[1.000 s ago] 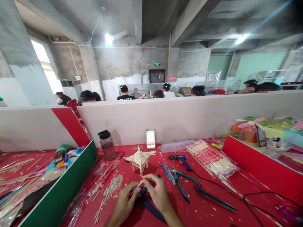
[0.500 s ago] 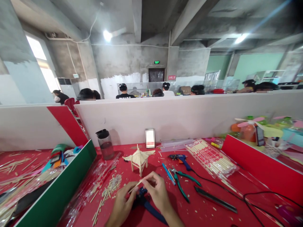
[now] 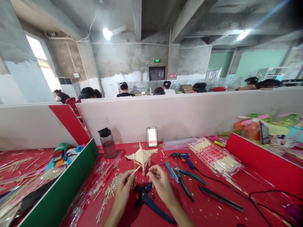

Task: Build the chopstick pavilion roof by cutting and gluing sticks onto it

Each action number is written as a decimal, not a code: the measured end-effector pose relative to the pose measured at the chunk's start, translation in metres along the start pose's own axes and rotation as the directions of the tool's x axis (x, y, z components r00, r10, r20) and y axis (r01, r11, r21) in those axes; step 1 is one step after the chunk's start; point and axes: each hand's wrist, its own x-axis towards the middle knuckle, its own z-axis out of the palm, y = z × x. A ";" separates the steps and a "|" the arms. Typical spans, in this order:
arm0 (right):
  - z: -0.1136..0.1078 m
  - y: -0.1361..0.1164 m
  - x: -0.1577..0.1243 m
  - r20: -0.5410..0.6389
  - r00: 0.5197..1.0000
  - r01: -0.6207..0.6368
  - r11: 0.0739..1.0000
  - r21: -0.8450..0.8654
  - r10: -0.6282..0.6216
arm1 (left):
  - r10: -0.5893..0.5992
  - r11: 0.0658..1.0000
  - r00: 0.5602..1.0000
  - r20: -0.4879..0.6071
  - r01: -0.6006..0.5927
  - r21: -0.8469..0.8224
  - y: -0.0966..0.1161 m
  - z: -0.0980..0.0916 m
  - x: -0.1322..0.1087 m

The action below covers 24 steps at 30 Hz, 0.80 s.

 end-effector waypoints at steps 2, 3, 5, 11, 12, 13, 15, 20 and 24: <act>-0.003 -0.004 0.011 -0.010 1.000 0.028 0.999 -0.047 -0.028 | -0.024 0.999 0.999 0.049 0.025 -0.021 0.006 -0.001 0.010; -0.003 -0.008 0.018 0.002 0.999 0.039 0.997 -0.069 -0.039 | -0.040 0.999 0.997 0.069 0.043 -0.031 0.009 -0.002 0.016; -0.004 -0.016 0.031 0.059 0.997 0.049 0.993 -0.110 -0.043 | -0.077 0.995 0.993 0.093 0.083 -0.059 0.010 -0.002 0.025; -0.006 -0.037 0.060 0.321 0.943 0.031 0.939 -0.341 0.086 | -0.143 0.982 0.984 0.106 0.154 -0.110 -0.012 0.007 0.035; -0.007 -0.037 0.063 0.344 0.933 0.032 0.929 -0.368 0.104 | -0.153 0.979 0.982 0.107 0.166 -0.122 -0.016 0.008 0.035; -0.009 -0.038 0.066 0.367 0.923 0.035 0.923 -0.383 0.118 | -0.163 0.975 0.981 0.108 0.177 -0.133 -0.020 0.010 0.036; -0.012 -0.038 0.071 0.398 0.906 0.030 0.917 -0.399 0.143 | -0.168 0.972 0.980 0.102 0.182 -0.151 -0.025 0.012 0.037; -0.022 -0.038 0.083 0.430 0.876 -0.031 0.915 -0.403 0.220 | -0.119 0.980 0.992 0.032 0.122 -0.159 -0.025 0.026 0.043; -0.034 -0.034 0.092 0.451 0.863 -0.063 0.934 -0.353 0.229 | -0.127 0.982 0.990 0.054 0.134 -0.135 -0.023 0.041 0.041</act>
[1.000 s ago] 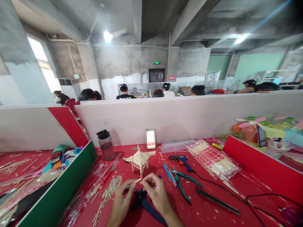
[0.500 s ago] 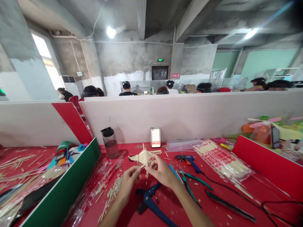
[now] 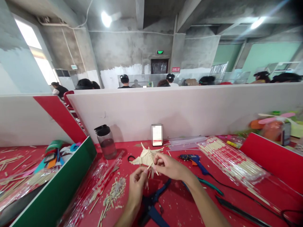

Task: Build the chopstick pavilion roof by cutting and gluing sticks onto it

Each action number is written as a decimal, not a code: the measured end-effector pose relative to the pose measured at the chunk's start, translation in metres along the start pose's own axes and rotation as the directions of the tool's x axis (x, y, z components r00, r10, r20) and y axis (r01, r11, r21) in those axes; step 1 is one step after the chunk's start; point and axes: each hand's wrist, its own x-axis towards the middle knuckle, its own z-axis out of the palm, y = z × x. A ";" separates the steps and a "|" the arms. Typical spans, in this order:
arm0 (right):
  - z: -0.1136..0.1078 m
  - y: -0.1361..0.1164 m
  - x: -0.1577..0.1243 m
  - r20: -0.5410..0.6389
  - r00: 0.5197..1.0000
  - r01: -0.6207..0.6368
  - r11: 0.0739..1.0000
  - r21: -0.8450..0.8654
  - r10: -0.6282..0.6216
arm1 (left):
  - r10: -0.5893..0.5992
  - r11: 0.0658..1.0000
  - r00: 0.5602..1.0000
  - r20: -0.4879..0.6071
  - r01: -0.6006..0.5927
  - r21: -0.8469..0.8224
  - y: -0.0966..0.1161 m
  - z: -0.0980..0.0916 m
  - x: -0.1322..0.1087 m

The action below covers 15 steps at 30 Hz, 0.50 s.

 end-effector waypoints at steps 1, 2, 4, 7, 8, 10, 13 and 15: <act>-0.003 0.002 0.000 0.011 1.000 0.003 1.000 0.014 -0.003 | -0.012 1.000 1.000 0.012 0.012 0.004 -0.001 0.002 0.000; -0.006 0.003 0.000 0.023 1.000 0.003 1.000 0.031 -0.004 | -0.027 1.000 0.999 0.026 0.027 0.008 -0.001 0.004 0.000; -0.011 0.005 -0.001 0.050 0.999 -0.012 0.998 0.069 0.008 | -0.059 0.998 0.996 0.063 0.058 0.016 -0.002 0.003 0.002; -0.016 0.006 -0.002 0.083 0.996 -0.042 0.994 0.101 0.033 | -0.115 0.993 0.980 0.162 0.108 0.047 -0.001 -0.001 0.007; -0.018 0.006 -0.003 0.089 0.995 -0.049 0.993 0.103 0.040 | -0.130 0.991 0.972 0.196 0.121 0.059 0.000 -0.003 0.008; -0.020 0.008 -0.003 0.095 0.994 -0.061 0.993 0.097 0.052 | -0.151 0.987 0.957 0.248 0.134 0.083 0.002 -0.005 0.009; -0.022 0.011 -0.002 0.096 0.994 -0.070 0.993 0.094 0.061 | -0.168 0.984 0.941 0.295 0.143 0.106 0.004 -0.006 0.008; -0.024 0.014 -0.001 0.076 0.995 -0.071 0.993 0.095 0.064 | -0.177 0.982 0.925 0.337 0.141 0.129 0.006 -0.009 0.007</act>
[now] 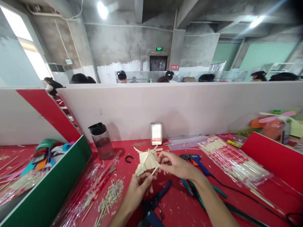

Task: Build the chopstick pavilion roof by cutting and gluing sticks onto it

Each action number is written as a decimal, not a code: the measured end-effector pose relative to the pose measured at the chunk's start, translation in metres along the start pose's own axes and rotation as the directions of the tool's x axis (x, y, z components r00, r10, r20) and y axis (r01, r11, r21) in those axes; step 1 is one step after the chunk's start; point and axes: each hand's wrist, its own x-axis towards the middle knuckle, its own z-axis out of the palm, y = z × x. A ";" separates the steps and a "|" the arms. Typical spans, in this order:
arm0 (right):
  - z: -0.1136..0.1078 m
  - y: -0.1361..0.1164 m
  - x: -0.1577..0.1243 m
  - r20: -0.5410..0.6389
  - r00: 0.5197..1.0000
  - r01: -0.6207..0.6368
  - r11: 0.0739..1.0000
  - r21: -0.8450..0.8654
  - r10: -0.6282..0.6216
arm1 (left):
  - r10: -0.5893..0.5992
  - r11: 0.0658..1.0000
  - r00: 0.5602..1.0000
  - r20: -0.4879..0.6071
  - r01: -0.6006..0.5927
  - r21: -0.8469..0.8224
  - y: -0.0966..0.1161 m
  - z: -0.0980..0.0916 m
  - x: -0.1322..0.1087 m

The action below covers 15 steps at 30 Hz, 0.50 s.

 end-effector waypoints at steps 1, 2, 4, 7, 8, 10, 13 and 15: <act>-0.001 0.001 0.000 -0.020 1.000 0.001 1.000 -0.007 -0.001 | -0.002 1.000 0.999 0.038 0.001 0.029 0.001 -0.003 -0.001; -0.002 0.001 0.000 -0.040 0.999 0.000 1.000 -0.021 -0.001 | -0.005 0.998 0.997 0.082 0.000 0.070 0.002 -0.007 -0.002; -0.005 0.002 0.001 -0.081 0.997 0.001 0.997 -0.074 -0.007 | -0.018 0.981 0.979 0.202 -0.022 0.193 0.006 -0.019 -0.005; -0.012 0.004 0.001 -0.145 0.987 0.042 0.985 -0.166 -0.066 | -0.054 0.949 0.950 0.308 -0.048 0.312 0.011 -0.043 -0.007; -0.015 0.005 0.001 -0.166 0.981 0.065 0.978 -0.196 -0.098 | -0.058 0.945 0.946 0.318 -0.050 0.322 0.012 -0.051 -0.008; -0.020 0.008 0.000 -0.199 0.967 0.111 0.965 -0.238 -0.161 | -0.022 0.937 0.956 0.293 -0.082 0.338 0.016 -0.064 -0.007; -0.026 0.013 -0.001 -0.213 0.955 0.149 0.955 -0.258 -0.206 | 0.001 0.955 0.977 0.215 -0.064 0.290 0.023 -0.072 -0.007; -0.028 0.015 -0.001 -0.220 0.951 0.152 0.949 -0.277 -0.217 | -0.005 0.969 0.984 0.179 -0.040 0.246 0.028 -0.069 -0.007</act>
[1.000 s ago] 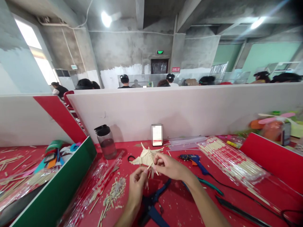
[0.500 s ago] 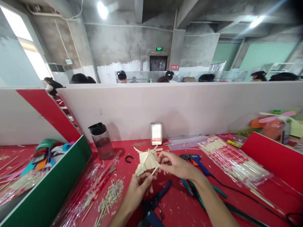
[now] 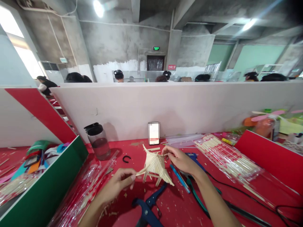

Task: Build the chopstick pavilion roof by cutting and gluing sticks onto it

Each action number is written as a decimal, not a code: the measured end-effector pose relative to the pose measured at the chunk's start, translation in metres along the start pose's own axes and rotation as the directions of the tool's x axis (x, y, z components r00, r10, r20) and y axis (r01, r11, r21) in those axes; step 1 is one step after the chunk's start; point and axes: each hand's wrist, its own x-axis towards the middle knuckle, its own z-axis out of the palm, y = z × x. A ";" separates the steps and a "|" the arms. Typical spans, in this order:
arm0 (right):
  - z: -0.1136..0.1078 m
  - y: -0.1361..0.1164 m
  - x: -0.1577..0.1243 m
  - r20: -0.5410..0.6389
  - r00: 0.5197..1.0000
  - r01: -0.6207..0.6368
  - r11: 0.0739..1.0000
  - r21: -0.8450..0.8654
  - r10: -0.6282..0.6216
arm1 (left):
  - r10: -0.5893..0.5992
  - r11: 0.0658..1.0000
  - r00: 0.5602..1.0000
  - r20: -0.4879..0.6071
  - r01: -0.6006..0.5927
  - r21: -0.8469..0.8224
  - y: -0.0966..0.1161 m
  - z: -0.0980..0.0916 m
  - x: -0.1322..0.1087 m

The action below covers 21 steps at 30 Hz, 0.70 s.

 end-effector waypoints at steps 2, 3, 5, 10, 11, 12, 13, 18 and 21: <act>-0.001 0.001 0.000 -0.009 1.000 -0.005 1.000 -0.027 0.005 | -0.016 0.999 0.999 0.040 0.017 -0.040 0.005 0.004 0.000; -0.001 0.001 0.000 -0.011 1.000 -0.009 0.999 -0.034 0.009 | -0.017 0.998 0.996 0.083 0.021 -0.053 0.007 0.006 0.000; -0.002 0.001 0.000 -0.005 1.000 -0.019 0.999 -0.037 0.019 | -0.004 0.997 0.983 0.184 0.018 -0.071 0.008 0.009 -0.001; -0.003 -0.007 -0.001 0.021 0.999 -0.037 0.999 -0.021 0.038 | -0.012 0.987 0.958 0.287 0.058 -0.151 0.000 0.013 0.000; -0.002 -0.008 -0.001 0.023 0.999 -0.039 0.999 -0.019 0.039 | -0.014 0.984 0.961 0.275 0.062 -0.167 -0.001 0.015 0.000; -0.002 -0.010 -0.001 0.023 0.999 -0.039 0.999 -0.018 0.040 | -0.015 0.982 0.965 0.260 0.063 -0.177 -0.003 0.017 0.001; -0.001 -0.011 -0.001 0.024 0.999 -0.042 0.999 -0.020 0.042 | -0.013 0.981 0.969 0.246 0.061 -0.185 -0.004 0.020 0.002; 0.000 -0.013 -0.001 0.027 0.998 -0.057 0.998 -0.030 0.058 | -0.008 0.969 0.978 0.206 0.059 -0.242 -0.008 0.034 0.007; 0.001 -0.012 -0.001 0.022 0.998 -0.060 0.998 -0.027 0.060 | -0.016 0.964 0.981 0.193 0.066 -0.257 -0.009 0.040 0.009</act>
